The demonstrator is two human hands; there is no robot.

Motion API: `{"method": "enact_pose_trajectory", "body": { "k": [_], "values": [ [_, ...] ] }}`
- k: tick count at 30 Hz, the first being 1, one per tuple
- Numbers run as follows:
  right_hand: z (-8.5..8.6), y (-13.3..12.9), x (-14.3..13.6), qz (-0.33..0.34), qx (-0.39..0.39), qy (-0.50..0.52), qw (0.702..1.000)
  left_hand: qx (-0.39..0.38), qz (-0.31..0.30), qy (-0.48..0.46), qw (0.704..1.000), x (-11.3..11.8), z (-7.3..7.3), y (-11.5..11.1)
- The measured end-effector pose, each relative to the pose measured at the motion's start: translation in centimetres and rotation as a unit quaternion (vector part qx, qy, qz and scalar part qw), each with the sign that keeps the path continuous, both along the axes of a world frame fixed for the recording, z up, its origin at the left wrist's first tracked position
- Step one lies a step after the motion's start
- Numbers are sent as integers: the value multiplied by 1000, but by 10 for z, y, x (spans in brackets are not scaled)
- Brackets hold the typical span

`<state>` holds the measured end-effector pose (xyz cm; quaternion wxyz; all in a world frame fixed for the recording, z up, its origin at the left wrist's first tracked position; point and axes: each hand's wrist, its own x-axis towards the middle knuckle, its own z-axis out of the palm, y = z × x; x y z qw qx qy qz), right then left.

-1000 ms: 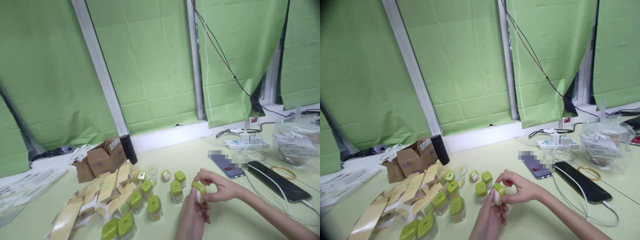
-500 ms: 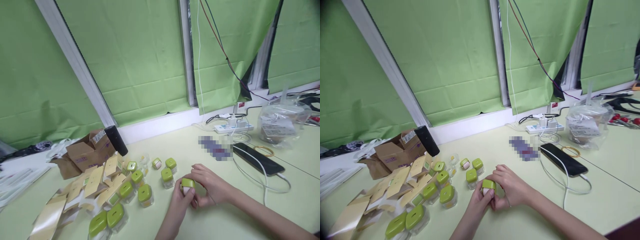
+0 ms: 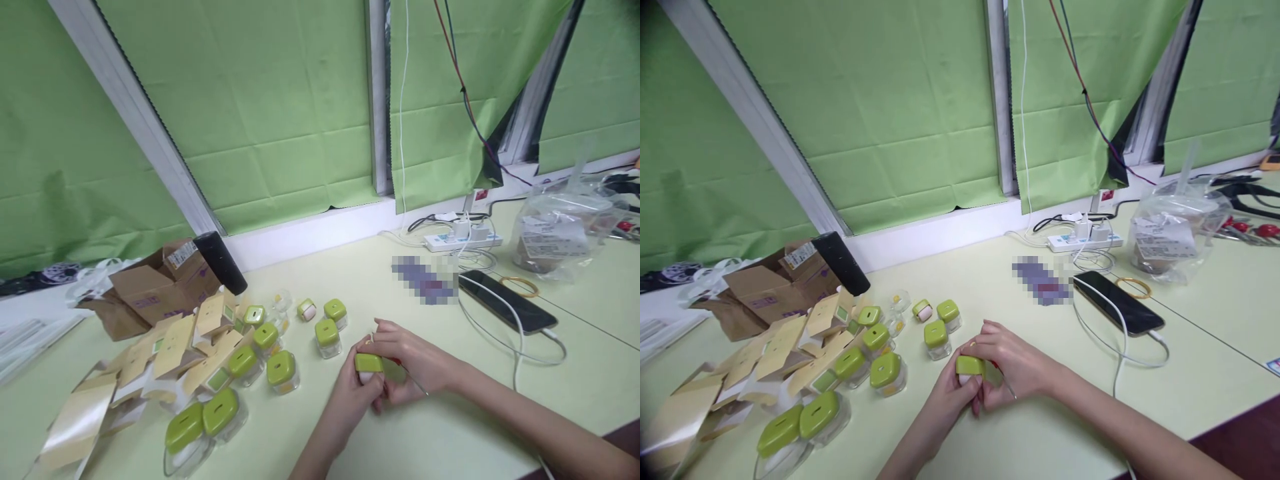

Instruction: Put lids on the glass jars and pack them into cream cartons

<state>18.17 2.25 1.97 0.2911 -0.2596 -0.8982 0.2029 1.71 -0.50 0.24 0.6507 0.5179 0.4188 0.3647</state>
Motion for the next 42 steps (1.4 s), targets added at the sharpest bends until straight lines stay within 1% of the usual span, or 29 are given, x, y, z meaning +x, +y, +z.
{"method": "enact_pose_trajectory", "body": {
  "k": [5, 12, 15, 17, 19, 21, 23, 27, 30, 32, 34, 36, 38, 40, 42],
  "values": [
    [0, -1, -1, 8, 5, 6, 1000, -17, -19, 18, 1000, -1, 3, 1],
    [1, -1, 1, 5, 15, -15, 1000, -22, -18, 52, 998, -3, 6, 0],
    [3, 1, 5, 5, 20, -43, 999, -28, -21, 16, 999, -7, 10, -3],
    [7, 3, 9, 10, 17, -59, 998, -26, -8, -23, 999, -10, 12, -4],
    [10, 4, 11, 2, 18, -59, 998, -25, 1, -40, 999, -13, 12, -4],
    [10, 4, 11, -18, 19, -53, 998, -24, -10, -38, 999, -17, 11, -4],
    [7, 3, 9, -27, 11, -51, 998, -19, -29, -25, 999, -19, 11, -6],
    [-2, 1, 4, 16, -24, -46, 999, -18, -60, -13, 998, -18, 14, -8],
    [-2, 2, 8, 24, -63, -20, 998, -45, -91, -55, 993, -17, 15, -6],
    [3, 6, 17, 0, -95, 8, 995, -47, -85, -73, 993, -18, 14, -4],
    [7, 14, 27, -67, -106, 27, 992, -41, -50, -79, 995, -20, 11, -2],
    [5, 24, 35, -167, -66, 4, 984, -42, -3, -102, 994, -21, 9, -1],
    [-3, 33, 39, -251, -7, -48, 967, -54, 40, -147, 987, -20, 8, 0],
    [-11, 37, 38, -277, 10, -80, 958, -63, 70, -185, 978, -18, 8, 1],
    [-14, 36, 33, -257, -28, -68, 964, -74, 88, -206, 972, -17, 8, 1]
  ]
}}
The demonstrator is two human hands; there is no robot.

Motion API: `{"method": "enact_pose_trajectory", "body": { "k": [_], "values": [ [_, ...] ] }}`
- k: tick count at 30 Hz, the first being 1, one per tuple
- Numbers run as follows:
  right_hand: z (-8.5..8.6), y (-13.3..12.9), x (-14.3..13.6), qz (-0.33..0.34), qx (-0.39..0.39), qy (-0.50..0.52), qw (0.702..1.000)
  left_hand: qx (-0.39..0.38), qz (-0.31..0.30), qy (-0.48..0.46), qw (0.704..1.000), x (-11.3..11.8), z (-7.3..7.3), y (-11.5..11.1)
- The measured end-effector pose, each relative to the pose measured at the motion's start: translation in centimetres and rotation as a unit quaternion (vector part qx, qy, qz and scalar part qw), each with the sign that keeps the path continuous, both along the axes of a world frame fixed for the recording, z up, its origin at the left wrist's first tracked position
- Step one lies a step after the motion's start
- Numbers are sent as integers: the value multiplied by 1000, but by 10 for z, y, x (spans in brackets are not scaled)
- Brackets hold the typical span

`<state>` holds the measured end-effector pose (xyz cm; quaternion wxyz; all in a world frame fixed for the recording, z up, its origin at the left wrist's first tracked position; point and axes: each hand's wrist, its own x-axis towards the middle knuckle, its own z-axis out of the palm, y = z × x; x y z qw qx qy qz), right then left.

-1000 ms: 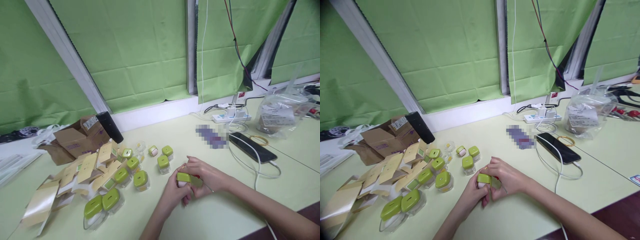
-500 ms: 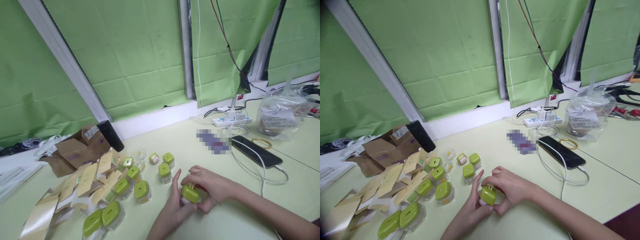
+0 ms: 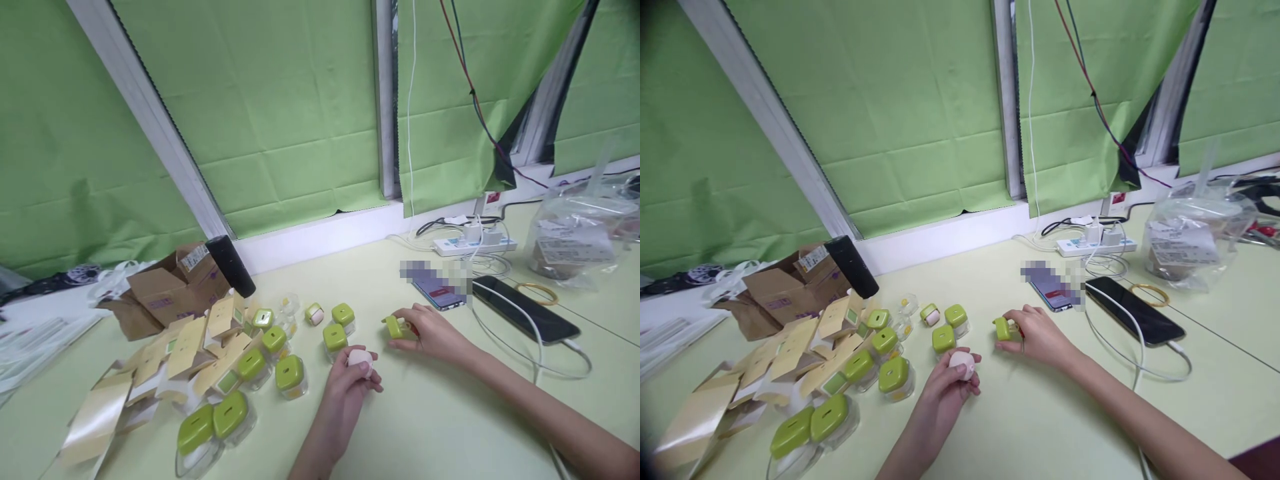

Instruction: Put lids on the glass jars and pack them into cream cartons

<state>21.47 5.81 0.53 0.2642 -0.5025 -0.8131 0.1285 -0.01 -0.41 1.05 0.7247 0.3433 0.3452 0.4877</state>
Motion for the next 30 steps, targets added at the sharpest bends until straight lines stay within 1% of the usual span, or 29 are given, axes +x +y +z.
{"method": "enact_pose_trajectory", "body": {
  "k": [3, 5, 7, 9, 13, 16, 21, 24, 26, 27, 28, 30],
  "values": [
    [3, -13, -13, 76, -68, 82, 991, -25, -5, -14, 1000, 2, -2, -2],
    [6, -24, -23, 119, -78, 117, 983, -31, -22, 9, 999, 5, -4, -3],
    [8, -33, -30, 142, -79, 131, 978, -22, -29, 47, 998, 8, -5, -5],
    [8, -37, -32, 160, -87, 145, 972, -11, -30, 63, 998, 11, -5, -6],
    [11, -33, -24, 158, -89, 169, 969, -10, -34, 60, 998, 10, -3, -6],
    [11, -29, -19, 147, -97, 174, 969, -6, -41, 68, 997, 8, -5, -6],
    [5, -30, -22, 153, -111, 154, 970, 12, -47, 75, 996, 6, -12, -6],
    [1, -32, -24, 157, -98, 155, 970, 6, -53, 69, 996, 7, -11, -7],
    [-3, -32, -25, 171, -76, 161, 969, -32, -69, 48, 996, 6, -8, -7],
    [-4, -31, -25, 185, -54, 164, 967, -69, -91, 30, 993, 6, -7, -7],
    [-6, -31, -26, 204, -29, 165, 965, -114, -123, 5, 986, 5, -6, -6],
    [-8, -29, -27, 243, 23, 169, 955, -197, -196, -49, 959, 3, -5, -5]
  ]
}}
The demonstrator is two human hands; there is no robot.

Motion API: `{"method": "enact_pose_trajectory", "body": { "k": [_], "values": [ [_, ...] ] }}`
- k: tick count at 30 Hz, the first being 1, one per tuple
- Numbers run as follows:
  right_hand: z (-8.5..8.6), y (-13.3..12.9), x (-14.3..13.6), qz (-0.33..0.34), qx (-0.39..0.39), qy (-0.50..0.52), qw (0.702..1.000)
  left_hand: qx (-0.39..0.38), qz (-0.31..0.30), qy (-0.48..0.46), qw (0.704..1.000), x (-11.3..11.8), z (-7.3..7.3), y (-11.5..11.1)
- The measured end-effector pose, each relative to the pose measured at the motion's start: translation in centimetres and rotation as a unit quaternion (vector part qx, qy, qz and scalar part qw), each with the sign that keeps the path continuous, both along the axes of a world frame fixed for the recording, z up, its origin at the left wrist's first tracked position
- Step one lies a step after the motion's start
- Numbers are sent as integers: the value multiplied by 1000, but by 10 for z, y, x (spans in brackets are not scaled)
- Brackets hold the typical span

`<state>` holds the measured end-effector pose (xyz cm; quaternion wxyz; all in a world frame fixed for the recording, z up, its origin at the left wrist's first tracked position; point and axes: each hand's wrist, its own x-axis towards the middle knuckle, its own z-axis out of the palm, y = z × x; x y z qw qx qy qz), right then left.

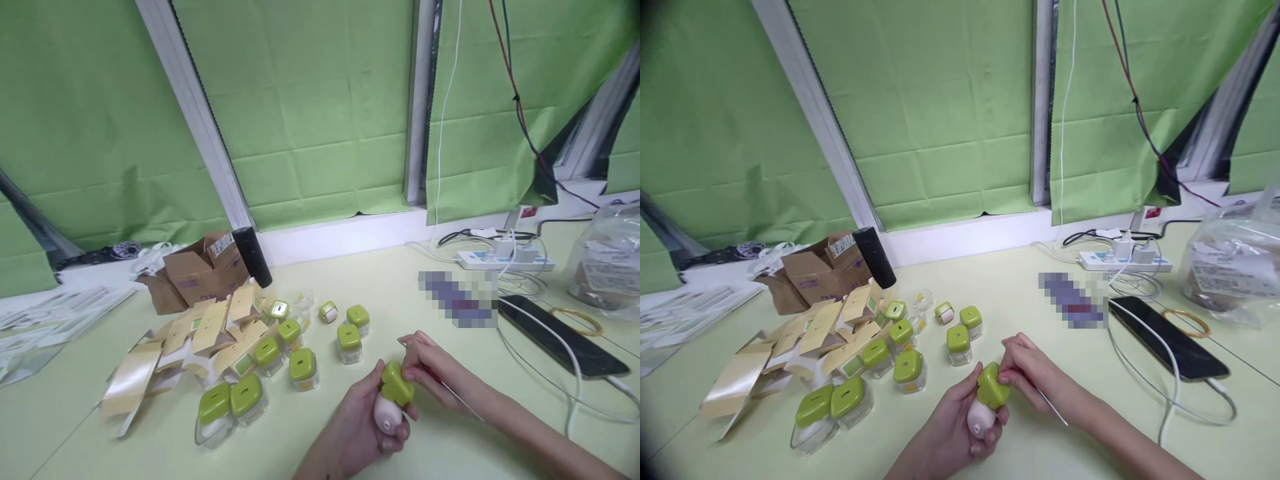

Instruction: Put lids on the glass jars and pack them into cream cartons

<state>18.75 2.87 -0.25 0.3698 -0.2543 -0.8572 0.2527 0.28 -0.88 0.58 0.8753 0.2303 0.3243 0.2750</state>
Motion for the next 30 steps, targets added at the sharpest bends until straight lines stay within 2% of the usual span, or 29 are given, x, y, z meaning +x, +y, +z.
{"method": "enact_pose_trajectory", "body": {
  "k": [2, 3, 5, 9, 13, 21, 26, 30],
  "values": [
    [0, 0, -2, 18, 30, 22, 999, -44, -40, -44, 997, -1, 0, 1],
    [2, -1, -2, 17, 26, 31, 999, -43, -40, -56, 997, -1, 0, 1],
    [6, -3, -3, -18, -19, 40, 999, -8, -2, -58, 998, 0, 0, 1],
    [13, -6, 0, -112, -127, 37, 985, 101, 119, -9, 988, 5, -5, -1],
    [15, -5, 2, -104, -141, 21, 984, 182, 168, 64, 967, 7, -9, -2],
    [6, -4, -1, -83, -146, 27, 985, 204, 150, 96, 963, 7, -6, -3],
    [6, -5, -2, -36, -158, 23, 986, 233, 130, 120, 956, 6, -8, -2],
    [10, -12, -8, -46, -217, 69, 973, 241, 126, 132, 953, 6, -4, -3]
  ]
}}
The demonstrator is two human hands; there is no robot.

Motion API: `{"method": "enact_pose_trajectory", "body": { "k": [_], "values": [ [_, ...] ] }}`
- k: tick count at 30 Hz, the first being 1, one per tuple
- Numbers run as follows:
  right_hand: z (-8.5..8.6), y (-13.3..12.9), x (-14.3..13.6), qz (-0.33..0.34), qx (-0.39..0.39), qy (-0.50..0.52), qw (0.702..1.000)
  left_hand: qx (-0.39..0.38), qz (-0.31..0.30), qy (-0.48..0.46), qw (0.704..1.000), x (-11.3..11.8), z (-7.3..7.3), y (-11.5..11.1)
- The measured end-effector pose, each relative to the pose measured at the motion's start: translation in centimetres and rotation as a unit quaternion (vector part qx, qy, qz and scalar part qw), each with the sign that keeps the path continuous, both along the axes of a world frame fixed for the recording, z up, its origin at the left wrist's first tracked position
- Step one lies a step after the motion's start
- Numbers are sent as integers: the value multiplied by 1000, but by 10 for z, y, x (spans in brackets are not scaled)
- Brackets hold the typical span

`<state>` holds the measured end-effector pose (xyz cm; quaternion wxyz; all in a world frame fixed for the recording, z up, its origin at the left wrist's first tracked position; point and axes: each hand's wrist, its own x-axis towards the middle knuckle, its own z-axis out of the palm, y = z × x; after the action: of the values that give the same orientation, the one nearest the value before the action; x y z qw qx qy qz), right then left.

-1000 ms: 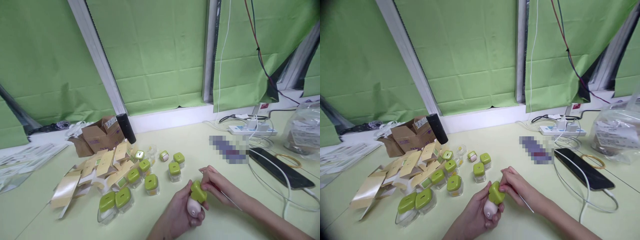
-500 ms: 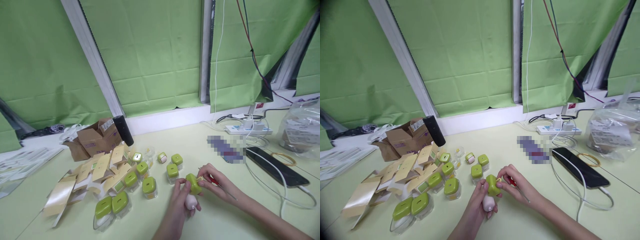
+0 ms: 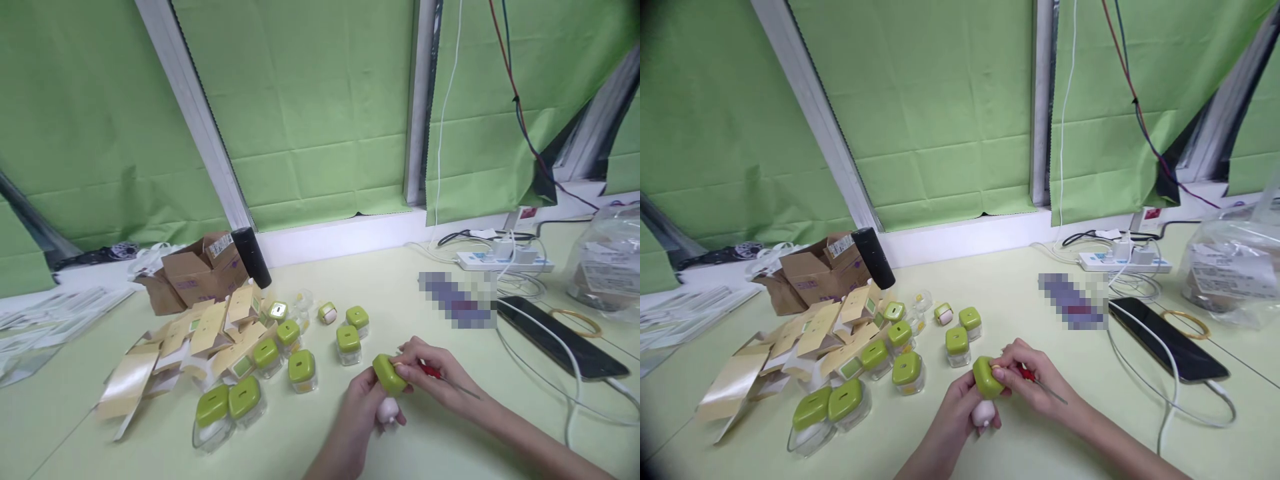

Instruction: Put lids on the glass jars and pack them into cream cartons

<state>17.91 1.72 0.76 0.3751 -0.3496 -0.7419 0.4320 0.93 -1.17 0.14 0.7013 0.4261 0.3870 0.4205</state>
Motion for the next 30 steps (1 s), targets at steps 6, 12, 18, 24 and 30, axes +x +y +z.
{"method": "enact_pose_trajectory", "body": {
  "k": [6, 12, 18, 24, 30],
  "values": [
    [4, -1, 2, -13, 53, -66, 996, -6, 38, -1, 999, 0, 2, -1],
    [2, -2, 0, 13, 96, -54, 994, -3, 18, 3, 1000, 10, 7, -9],
    [3, -1, 16, -104, 115, 122, 980, 62, 95, 77, 991, -26, 38, -7],
    [14, -4, 22, -108, 16, 174, 979, 227, 87, 720, 650, -104, 107, 83],
    [13, -3, 13, -77, 61, 127, 987, 167, 12, 777, 606, -120, 98, 175]
  ]
}}
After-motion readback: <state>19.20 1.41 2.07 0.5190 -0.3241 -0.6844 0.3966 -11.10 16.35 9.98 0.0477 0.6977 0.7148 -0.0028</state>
